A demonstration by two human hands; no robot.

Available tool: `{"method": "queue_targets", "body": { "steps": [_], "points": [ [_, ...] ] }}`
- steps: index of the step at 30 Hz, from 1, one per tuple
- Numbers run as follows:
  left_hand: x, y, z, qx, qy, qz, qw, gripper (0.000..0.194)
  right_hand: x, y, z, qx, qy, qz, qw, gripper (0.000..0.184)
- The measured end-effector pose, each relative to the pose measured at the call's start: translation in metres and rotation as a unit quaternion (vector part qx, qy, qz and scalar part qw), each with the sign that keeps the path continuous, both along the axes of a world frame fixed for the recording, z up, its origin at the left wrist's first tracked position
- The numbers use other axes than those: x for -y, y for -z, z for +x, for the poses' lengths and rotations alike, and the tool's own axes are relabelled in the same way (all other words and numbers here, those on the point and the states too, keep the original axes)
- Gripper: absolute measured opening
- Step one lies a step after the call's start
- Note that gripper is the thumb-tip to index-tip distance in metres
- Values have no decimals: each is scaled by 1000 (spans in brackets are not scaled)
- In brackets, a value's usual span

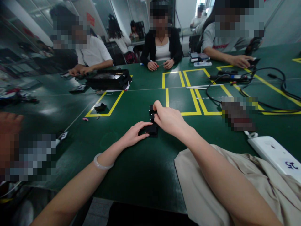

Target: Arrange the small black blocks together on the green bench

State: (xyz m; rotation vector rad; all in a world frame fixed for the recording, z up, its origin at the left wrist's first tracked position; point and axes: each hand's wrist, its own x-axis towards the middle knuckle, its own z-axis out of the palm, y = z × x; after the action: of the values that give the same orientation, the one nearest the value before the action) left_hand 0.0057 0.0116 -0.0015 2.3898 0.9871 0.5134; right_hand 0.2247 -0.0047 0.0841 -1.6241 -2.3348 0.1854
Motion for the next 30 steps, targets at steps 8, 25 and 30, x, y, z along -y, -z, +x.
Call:
{"method": "queue_targets", "body": {
  "steps": [8,25,30],
  "points": [
    [0,0,0,4,1,-3,1000,45,-1,2,1,17,-2,2,1000,24],
    [0,0,0,3,1,0,1000,46,0,1,0,0,-1,1,1000,24],
    [0,0,0,2,1,-2,1000,47,-2,2,0,15,5,-1,1000,21]
  ]
}}
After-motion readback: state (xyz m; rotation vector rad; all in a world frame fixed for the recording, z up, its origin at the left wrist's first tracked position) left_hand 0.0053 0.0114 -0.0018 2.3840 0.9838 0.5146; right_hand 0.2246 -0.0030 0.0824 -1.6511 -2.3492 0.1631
